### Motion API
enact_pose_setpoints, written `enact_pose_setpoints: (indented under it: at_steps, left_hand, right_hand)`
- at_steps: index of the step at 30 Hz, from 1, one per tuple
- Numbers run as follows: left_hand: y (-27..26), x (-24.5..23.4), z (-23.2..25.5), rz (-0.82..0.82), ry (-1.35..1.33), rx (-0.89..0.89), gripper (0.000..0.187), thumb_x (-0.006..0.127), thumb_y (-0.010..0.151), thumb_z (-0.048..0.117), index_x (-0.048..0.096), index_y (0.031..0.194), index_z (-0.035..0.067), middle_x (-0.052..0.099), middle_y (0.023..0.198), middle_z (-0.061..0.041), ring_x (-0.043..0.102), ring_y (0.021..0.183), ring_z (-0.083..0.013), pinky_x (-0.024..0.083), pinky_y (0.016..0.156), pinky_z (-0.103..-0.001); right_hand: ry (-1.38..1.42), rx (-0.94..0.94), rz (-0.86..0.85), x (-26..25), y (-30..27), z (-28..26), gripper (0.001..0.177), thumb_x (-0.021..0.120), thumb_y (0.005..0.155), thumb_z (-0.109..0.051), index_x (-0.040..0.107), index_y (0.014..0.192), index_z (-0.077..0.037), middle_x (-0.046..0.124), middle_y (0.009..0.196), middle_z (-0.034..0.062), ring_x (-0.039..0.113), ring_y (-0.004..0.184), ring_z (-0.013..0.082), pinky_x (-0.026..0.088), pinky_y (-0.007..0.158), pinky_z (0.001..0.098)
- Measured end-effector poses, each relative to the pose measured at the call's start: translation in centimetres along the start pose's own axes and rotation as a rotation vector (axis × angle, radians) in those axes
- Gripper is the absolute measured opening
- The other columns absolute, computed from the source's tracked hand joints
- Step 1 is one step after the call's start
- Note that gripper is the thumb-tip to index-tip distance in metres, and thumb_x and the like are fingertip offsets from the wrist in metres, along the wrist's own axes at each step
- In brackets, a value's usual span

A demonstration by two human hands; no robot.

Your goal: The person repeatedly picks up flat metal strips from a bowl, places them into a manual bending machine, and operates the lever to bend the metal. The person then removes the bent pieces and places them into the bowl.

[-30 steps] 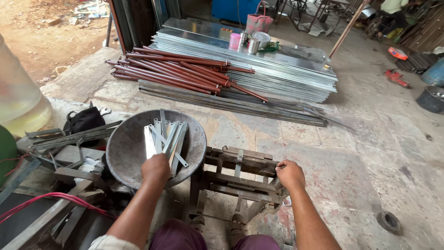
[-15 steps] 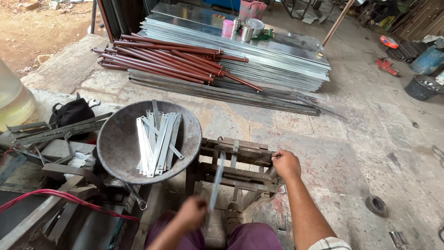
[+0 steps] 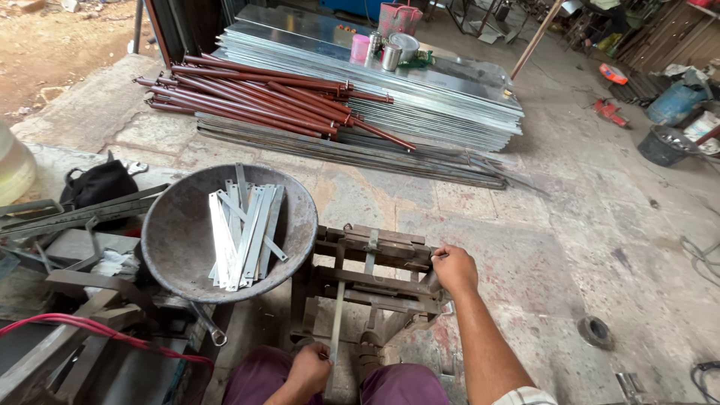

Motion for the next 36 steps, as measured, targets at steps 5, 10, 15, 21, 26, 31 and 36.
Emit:
enact_pose_setpoints:
  at_steps: [5,10,15,21,26,31,36]
  left_hand:
    - [-0.2,-1.3,2.2,0.125,0.016,0.037,0.028,0.070,0.087,0.011,0.074,0.115,0.009,0.076,0.083,-0.013,0.072,0.066,-0.0243,0.055,0.061,-0.038]
    - [3.8,-1.1,5.0,0.146,-0.081,0.192,0.034,0.074,0.087,0.013,0.075,0.120,0.007,0.076,0.082,-0.005,0.068,0.061,-0.0153,0.054,0.056,-0.033]
    - [3.1,-1.3,7.3,0.076,-0.120,0.096,0.049,0.061,0.088,0.005,0.070,0.135,0.017,0.072,0.076,-0.014,0.057,0.054,-0.0202,0.047,0.051,-0.037]
    - [2.4,-1.4,8.3,0.049,-0.164,0.160,0.054,0.062,0.087,0.003,0.067,0.139,0.018,0.075,0.085,-0.006,0.065,0.056,-0.0154,0.054,0.052,-0.035]
    - [1.5,-1.4,9.1,0.009,-0.140,0.132,0.062,0.056,0.088,0.000,0.063,0.146,0.020,0.071,0.081,-0.012,0.055,0.050,-0.0158,0.048,0.048,-0.035]
    - [-0.4,-2.0,10.4,-0.004,-0.130,0.074,0.065,0.052,0.087,-0.002,0.060,0.147,0.021,0.067,0.072,-0.007,0.052,0.048,-0.0157,0.047,0.046,-0.035]
    - [0.2,-1.7,10.2,-0.012,-0.165,0.080,0.065,0.049,0.086,-0.003,0.062,0.146,0.019,0.066,0.067,-0.005,0.051,0.047,-0.0153,0.045,0.046,-0.035]
  right_hand:
    - [0.036,-0.006,0.001,-0.1,-0.3,-0.3,0.020,0.073,0.085,-0.026,0.080,0.102,-0.016,0.080,0.098,0.0064,0.075,0.091,0.0277,0.058,0.082,0.0406]
    - [0.030,0.002,0.006,-0.1,-0.2,-0.2,0.021,0.074,0.085,-0.026,0.079,0.103,-0.017,0.080,0.098,0.0056,0.075,0.092,0.0267,0.058,0.083,0.0403]
    - [0.054,0.017,-0.002,-0.2,-0.4,-0.2,0.020,0.074,0.085,-0.027,0.079,0.103,-0.017,0.080,0.096,0.0054,0.076,0.089,0.0258,0.058,0.082,0.0395]
    - [0.082,0.021,-0.013,0.0,-0.3,0.0,0.019,0.073,0.086,-0.026,0.079,0.101,-0.017,0.081,0.093,0.0049,0.077,0.084,0.0248,0.059,0.079,0.0385]
    - [0.063,0.004,-0.010,-0.3,-0.7,-0.4,0.019,0.073,0.086,-0.025,0.080,0.101,-0.016,0.080,0.092,0.0041,0.076,0.083,0.0233,0.058,0.076,0.0377]
    - [0.010,0.028,-0.135,0.7,-2.6,0.2,0.017,0.070,0.092,-0.029,0.076,0.105,-0.020,0.081,0.097,0.0000,0.077,0.079,0.0184,0.058,0.074,0.0356]
    - [-0.169,0.013,-0.153,3.3,-7.2,4.0,0.018,0.061,0.100,-0.033,0.074,0.108,-0.023,0.080,0.099,0.0035,0.073,0.081,0.0203,0.059,0.074,0.0377]
Point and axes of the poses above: each hand's wrist, its own y-axis towards the middle knuckle, its own x-axis out of the palm, z = x × y, the point moved 7 cm from there along y, towards the middle knuckle
